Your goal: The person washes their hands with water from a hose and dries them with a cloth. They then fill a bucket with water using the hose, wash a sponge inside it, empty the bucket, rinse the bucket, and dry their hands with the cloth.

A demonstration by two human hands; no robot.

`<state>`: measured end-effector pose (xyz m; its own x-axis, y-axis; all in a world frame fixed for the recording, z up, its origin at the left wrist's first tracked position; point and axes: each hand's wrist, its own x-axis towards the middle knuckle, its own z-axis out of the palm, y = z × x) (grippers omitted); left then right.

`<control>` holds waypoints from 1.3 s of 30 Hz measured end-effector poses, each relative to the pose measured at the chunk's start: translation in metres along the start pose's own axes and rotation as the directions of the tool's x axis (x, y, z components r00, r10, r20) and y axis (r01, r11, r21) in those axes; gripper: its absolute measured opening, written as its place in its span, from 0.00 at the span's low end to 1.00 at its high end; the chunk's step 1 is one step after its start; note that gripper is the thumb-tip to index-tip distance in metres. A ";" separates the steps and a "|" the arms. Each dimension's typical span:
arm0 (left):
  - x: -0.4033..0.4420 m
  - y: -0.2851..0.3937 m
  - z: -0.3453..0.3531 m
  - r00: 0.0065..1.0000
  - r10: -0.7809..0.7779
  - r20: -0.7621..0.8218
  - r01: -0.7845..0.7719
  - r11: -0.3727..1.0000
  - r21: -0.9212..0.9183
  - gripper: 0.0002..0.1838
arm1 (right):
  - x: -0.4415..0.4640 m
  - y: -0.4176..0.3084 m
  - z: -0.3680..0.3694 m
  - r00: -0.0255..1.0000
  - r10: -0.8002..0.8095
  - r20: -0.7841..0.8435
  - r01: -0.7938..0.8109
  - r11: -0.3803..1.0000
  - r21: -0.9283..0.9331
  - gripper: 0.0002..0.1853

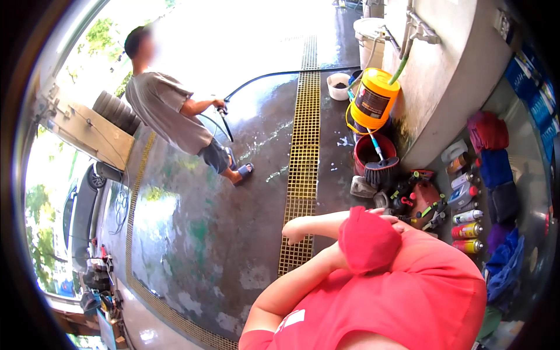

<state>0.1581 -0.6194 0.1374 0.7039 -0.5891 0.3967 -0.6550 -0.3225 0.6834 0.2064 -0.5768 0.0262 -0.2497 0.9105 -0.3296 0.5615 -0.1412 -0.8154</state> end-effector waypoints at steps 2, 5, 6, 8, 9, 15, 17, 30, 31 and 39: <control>0.003 -0.022 0.003 0.925 -0.307 0.222 0.337 0.935 -0.111 0.24 | -0.007 0.004 0.003 0.997 -0.069 -0.024 0.072 0.989 0.126 0.26; -0.005 -0.030 -0.020 0.777 -0.534 0.333 0.472 0.844 0.253 0.18 | -0.017 0.011 0.006 0.994 -0.100 -0.050 0.109 0.970 0.217 0.27; -0.003 -0.020 -0.033 0.781 -0.535 0.324 0.439 0.837 0.326 0.19 | -0.018 0.016 0.009 0.995 -0.084 -0.055 0.094 0.968 0.231 0.27; -0.006 -0.013 -0.042 0.476 -0.840 0.259 0.784 0.539 0.308 0.17 | -0.015 0.026 0.015 0.999 -0.017 -0.051 0.026 0.979 0.200 0.28; -0.015 -0.021 -0.042 0.348 -0.908 0.235 0.863 0.408 0.299 0.16 | -0.011 0.032 0.019 0.998 0.033 -0.046 -0.025 0.987 0.158 0.28; -0.153 -0.172 0.001 0.791 -0.611 -0.024 0.524 0.656 0.543 0.08 | -0.001 0.074 0.043 0.929 0.357 -0.099 -0.370 0.877 -0.306 0.30; -0.134 -0.123 -0.036 0.731 -0.682 0.010 0.604 0.654 0.456 0.07 | -0.026 0.058 0.022 0.955 0.268 -0.128 -0.291 0.752 -0.591 0.37; -0.130 -0.101 -0.034 0.630 -0.703 -0.330 0.596 0.710 -0.374 0.30 | -0.046 0.061 -0.019 0.690 0.148 -0.708 0.330 0.806 0.491 0.17; -0.141 -0.102 -0.035 0.654 -0.672 -0.347 0.402 0.697 -0.594 0.33 | -0.049 0.064 -0.021 0.683 0.183 -0.707 0.346 0.771 0.535 0.15; -0.149 -0.087 -0.056 0.453 -0.738 -0.500 -0.108 0.511 -0.853 0.32 | -0.075 0.068 -0.052 0.505 0.194 -0.841 0.450 0.772 0.449 0.15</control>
<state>0.1254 -0.4623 0.0531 0.9396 0.3418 -0.0182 -0.1769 0.5303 0.8291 0.3039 -0.6345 0.0204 0.6463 0.7593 0.0752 -0.0333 0.1265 -0.9914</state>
